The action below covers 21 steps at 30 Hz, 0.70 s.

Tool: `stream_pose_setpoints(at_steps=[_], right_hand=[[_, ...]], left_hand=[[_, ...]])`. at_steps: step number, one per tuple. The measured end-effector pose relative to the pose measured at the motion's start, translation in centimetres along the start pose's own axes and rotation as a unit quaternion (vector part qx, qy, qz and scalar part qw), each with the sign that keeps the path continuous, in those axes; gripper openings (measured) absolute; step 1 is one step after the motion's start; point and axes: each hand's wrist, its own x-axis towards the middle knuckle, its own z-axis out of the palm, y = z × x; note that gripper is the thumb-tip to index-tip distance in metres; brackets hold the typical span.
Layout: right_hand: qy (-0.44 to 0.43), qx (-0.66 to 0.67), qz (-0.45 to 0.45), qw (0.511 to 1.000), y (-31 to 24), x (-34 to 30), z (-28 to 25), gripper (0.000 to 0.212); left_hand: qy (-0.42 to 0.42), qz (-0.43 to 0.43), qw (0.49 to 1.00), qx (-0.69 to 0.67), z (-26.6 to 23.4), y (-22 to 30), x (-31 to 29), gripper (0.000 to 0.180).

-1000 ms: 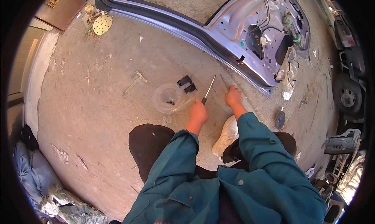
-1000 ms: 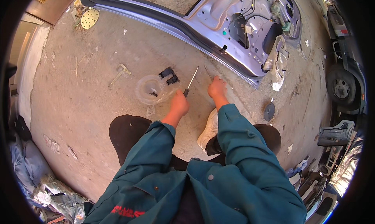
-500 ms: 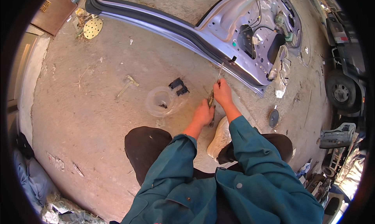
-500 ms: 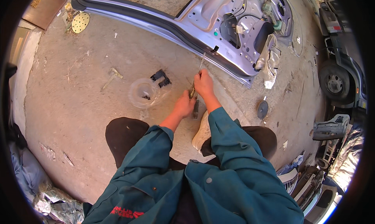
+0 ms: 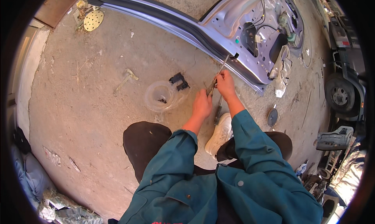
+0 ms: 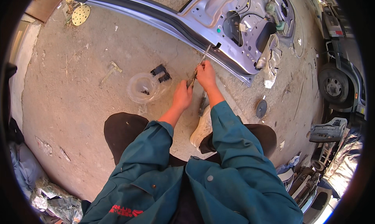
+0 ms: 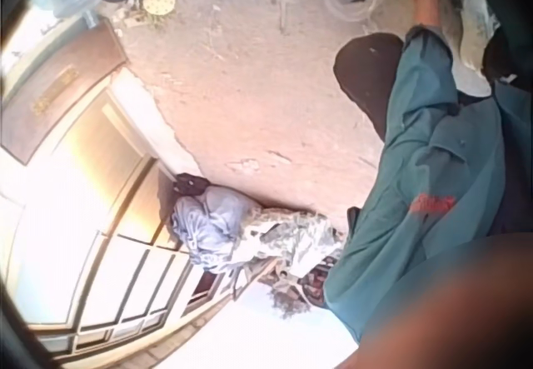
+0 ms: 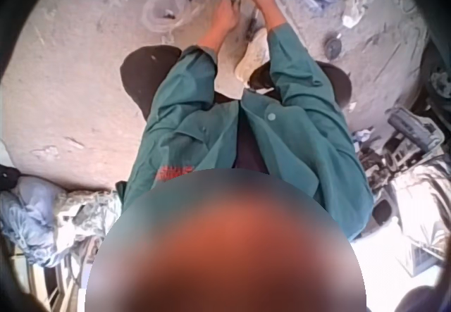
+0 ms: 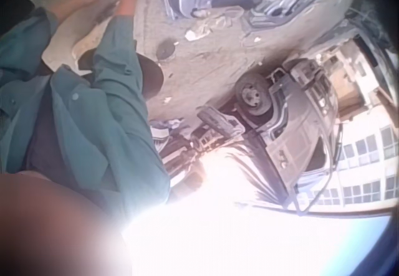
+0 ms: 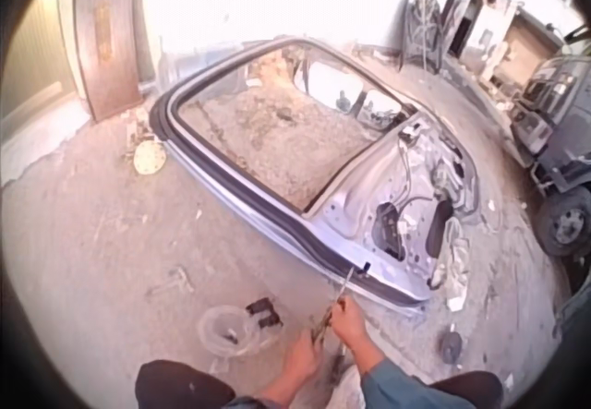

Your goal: The person uses a power drill to remove screws and bolts from a detached car door, then removes the door speaker and places it on the ground. The person also uses a screwdriver to remove additional fasteners.

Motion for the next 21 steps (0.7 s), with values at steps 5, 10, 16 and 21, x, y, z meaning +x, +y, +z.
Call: stream_pose_setpoints(at_steps=[5,10,16,21], right_hand=[[0.019,0.01,-0.014,1.0,0.1,0.1,0.1,0.018],[-0.013,0.089,0.033,0.995,-0.7,-0.2,0.1,0.016],[-0.088,0.192,0.065,0.975,-1.4,-0.1,-0.9,0.021],[-0.12,0.237,0.061,0.962,-1.8,-0.2,-1.8,0.024]], left_hand=[[0.006,0.0,1.0,0.002,0.0,0.3,0.0,0.033],[0.035,0.009,0.999,0.01,-0.3,0.6,-0.1,0.031],[0.088,0.035,0.994,0.05,-0.9,1.6,-0.4,0.034],[0.1,0.052,0.988,0.102,-0.9,2.8,-0.6,0.034]])
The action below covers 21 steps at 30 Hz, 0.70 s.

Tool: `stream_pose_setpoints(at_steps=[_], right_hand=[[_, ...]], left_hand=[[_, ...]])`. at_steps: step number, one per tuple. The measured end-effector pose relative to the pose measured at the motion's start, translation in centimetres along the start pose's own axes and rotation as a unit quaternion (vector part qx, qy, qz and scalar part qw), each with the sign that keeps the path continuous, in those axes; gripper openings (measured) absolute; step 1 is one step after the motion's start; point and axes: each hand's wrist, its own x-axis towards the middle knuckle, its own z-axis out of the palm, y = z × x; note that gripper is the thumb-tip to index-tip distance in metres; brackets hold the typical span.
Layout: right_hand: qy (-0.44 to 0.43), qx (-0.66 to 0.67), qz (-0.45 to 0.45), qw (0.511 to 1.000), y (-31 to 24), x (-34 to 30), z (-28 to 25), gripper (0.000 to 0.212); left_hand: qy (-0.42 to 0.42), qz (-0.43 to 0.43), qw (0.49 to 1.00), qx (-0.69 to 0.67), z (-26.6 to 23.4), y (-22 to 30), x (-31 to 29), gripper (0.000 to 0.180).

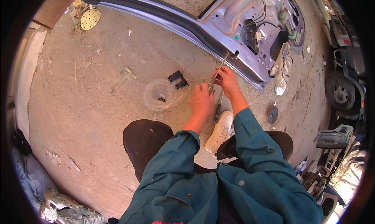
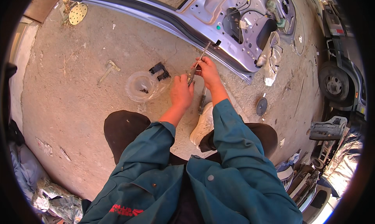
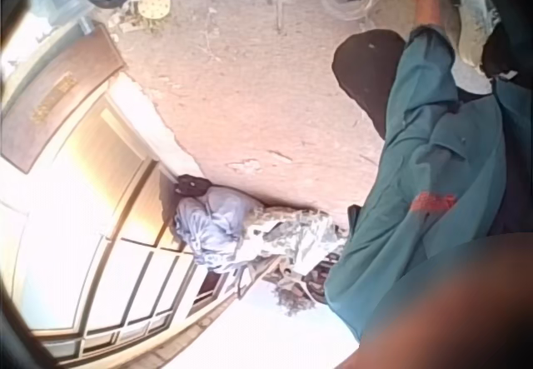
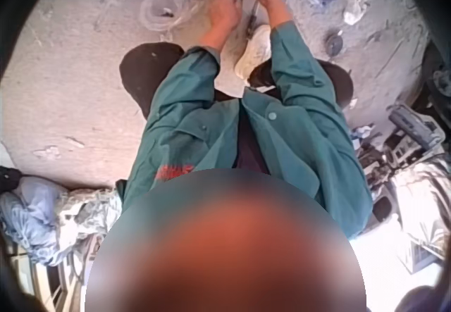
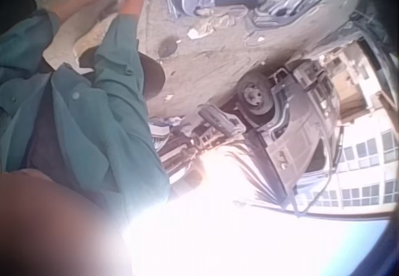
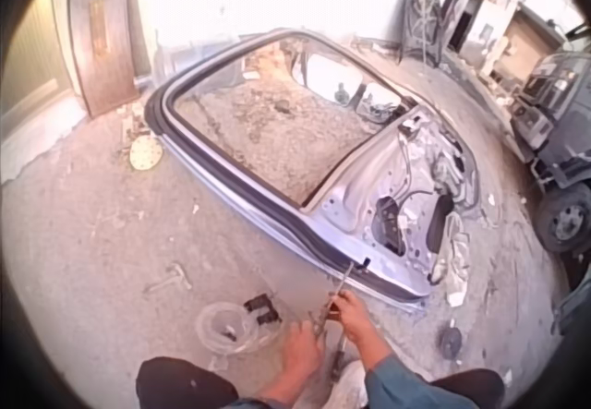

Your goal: The person uses a power drill to remove screws and bolts from a detached car door, then removes the door speaker and places it on the ground. The person also uses a screwdriver to remove additional fasteners.

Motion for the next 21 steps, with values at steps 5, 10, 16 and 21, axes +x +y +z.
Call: stream_pose_setpoints(at_steps=[5,10,16,21], right_hand=[[-0.018,0.017,0.014,1.0,-0.6,-0.1,-0.5,0.027],[-0.015,0.023,0.021,0.999,-0.9,-0.2,-0.3,0.027],[-0.012,0.016,0.017,1.0,-0.8,0.0,-0.2,0.027],[-0.006,0.01,0.008,1.0,0.2,0.2,-0.6,0.026]], left_hand=[[0.016,0.017,1.0,0.005,0.3,0.7,0.3,0.032],[0.002,0.012,1.0,0.01,0.5,1.3,1.3,0.031],[0.005,0.039,0.996,0.078,2.3,0.8,2.5,0.032],[-0.017,0.043,0.995,0.092,2.7,0.6,3.2,0.034]])
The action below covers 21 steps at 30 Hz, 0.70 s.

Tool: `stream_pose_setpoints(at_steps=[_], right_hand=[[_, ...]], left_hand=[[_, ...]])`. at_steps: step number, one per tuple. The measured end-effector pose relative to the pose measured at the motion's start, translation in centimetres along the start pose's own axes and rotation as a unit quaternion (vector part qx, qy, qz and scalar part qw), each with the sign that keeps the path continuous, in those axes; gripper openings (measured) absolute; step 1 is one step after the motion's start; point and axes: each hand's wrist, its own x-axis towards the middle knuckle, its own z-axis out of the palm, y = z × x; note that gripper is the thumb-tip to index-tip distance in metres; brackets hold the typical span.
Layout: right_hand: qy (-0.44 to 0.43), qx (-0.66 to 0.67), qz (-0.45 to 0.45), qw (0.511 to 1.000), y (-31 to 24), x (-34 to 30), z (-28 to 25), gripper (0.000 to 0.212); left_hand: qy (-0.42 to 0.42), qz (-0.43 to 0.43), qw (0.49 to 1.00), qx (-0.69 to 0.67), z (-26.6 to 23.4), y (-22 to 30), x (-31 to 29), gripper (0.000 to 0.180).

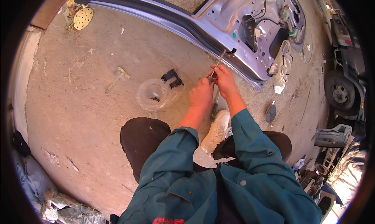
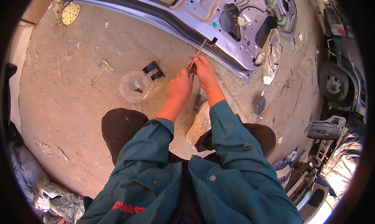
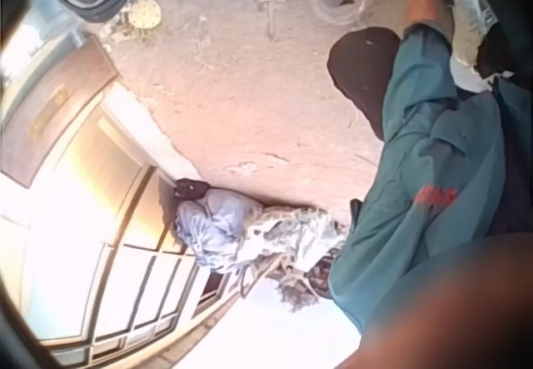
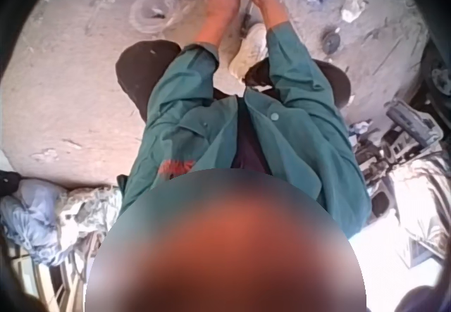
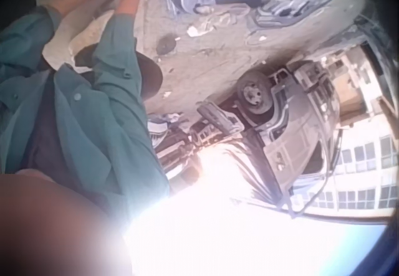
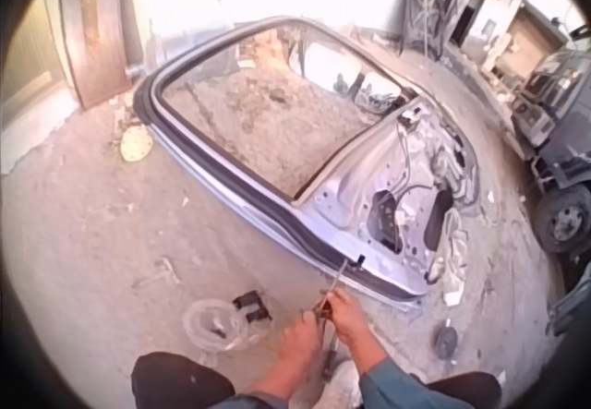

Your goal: The person uses a power drill to remove screws and bolts from a detached car door, then removes the door speaker and places it on the ground. The person also uses a screwdriver to remove additional fasteners.

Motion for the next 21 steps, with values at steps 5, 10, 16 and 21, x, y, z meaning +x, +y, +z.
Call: stream_pose_setpoints(at_steps=[5,10,16,21], right_hand=[[0.01,-0.005,-0.014,1.0,0.0,-0.4,1.1,0.028],[0.029,-0.023,-0.016,0.999,-0.3,-0.2,1.7,0.028],[0.045,-0.033,-0.002,0.998,-1.0,-0.4,2.3,0.029],[0.049,-0.038,-0.009,0.998,-1.0,-0.2,2.3,0.029]], left_hand=[[-0.038,-0.003,0.999,-0.037,-0.6,-0.9,0.7,0.032],[-0.055,0.016,0.997,-0.049,-2.2,-1.3,1.1,0.031],[-0.051,-0.011,0.997,-0.059,-2.5,-0.8,1.1,0.031],[-0.082,-0.108,0.99,-0.026,-2.9,0.9,1.5,0.036]])
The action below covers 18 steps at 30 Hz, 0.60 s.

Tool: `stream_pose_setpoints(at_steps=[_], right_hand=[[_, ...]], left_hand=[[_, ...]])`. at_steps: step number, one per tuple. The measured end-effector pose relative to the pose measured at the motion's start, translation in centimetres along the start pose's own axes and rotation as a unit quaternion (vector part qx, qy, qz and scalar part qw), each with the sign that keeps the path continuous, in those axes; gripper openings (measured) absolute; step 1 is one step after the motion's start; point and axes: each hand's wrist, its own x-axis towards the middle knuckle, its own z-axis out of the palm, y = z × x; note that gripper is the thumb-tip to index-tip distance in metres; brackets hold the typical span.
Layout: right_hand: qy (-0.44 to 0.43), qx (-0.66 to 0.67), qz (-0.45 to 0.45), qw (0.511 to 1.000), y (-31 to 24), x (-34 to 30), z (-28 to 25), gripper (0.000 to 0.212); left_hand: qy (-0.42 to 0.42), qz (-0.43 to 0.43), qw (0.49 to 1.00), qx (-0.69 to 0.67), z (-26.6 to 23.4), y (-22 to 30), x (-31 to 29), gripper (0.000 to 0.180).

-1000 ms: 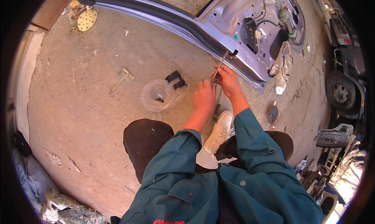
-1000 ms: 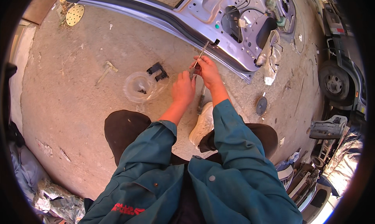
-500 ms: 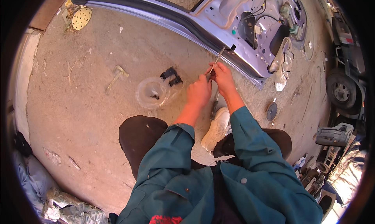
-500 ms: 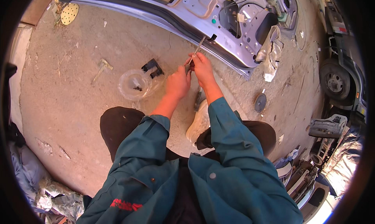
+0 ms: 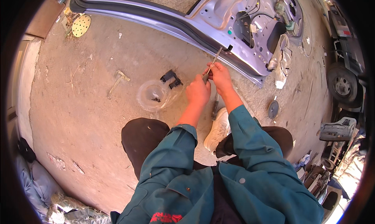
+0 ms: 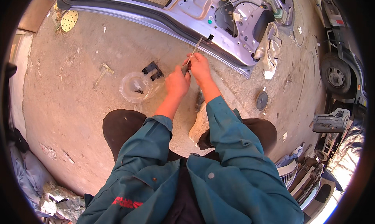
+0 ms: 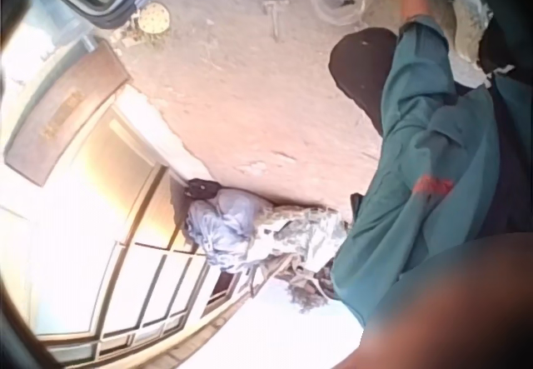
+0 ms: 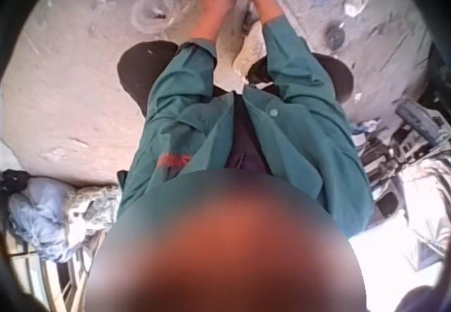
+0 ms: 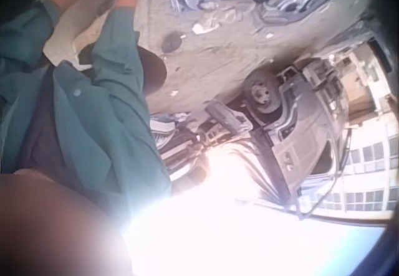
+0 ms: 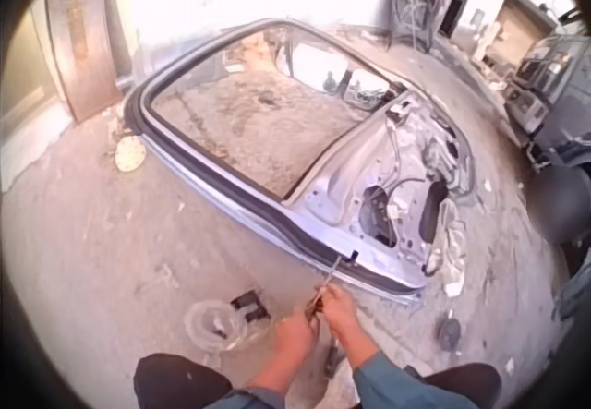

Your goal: The person uses a power drill to remove screws and bolts from a detached car door, then removes the door speaker and places it on the ground. The person also uses a screwdriver to remove additional fasteners.

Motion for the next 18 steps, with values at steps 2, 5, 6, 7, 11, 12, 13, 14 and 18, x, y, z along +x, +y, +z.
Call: stream_pose_setpoints(at_steps=[2,5,6,7,11,12,13,14,18], right_hand=[[0.008,0.009,-0.008,1.0,0.4,0.1,-0.3,0.028],[0.003,-0.004,-0.013,1.0,0.7,0.1,-0.5,0.029],[-0.002,-0.014,-0.014,1.0,0.7,0.1,-0.6,0.029],[0.004,-0.012,-0.016,1.0,0.9,0.1,-0.5,0.029],[0.033,-0.021,-0.023,0.999,1.3,0.1,0.2,0.028],[0.042,-0.027,-0.025,0.998,1.2,0.2,0.3,0.027],[0.043,-0.035,-0.032,0.998,1.3,0.3,0.3,0.028],[0.043,-0.045,-0.039,0.997,1.4,0.5,0.3,0.028],[0.103,-0.196,-0.061,0.973,0.8,-0.1,-0.3,0.026]], left_hand=[[-0.015,-0.033,0.999,0.006,-0.5,1.1,-0.3,0.037],[-0.026,-0.05,0.998,0.004,0.3,1.2,-0.1,0.039],[-0.028,-0.051,0.998,0.001,0.7,1.0,0.1,0.039],[-0.03,-0.044,0.999,-0.008,1.1,0.8,0.4,0.039],[-0.039,-0.002,0.998,-0.056,2.0,-1.0,1.5,0.037],[-0.042,0.012,0.996,-0.072,2.1,-1.4,1.8,0.035],[-0.03,0.044,0.995,-0.089,2.4,-1.9,2.0,0.031],[-0.018,0.075,0.991,-0.105,2.7,-2.4,2.1,0.028],[-0.426,-0.163,0.706,-0.542,1.6,-3.6,3.5,0.023]])
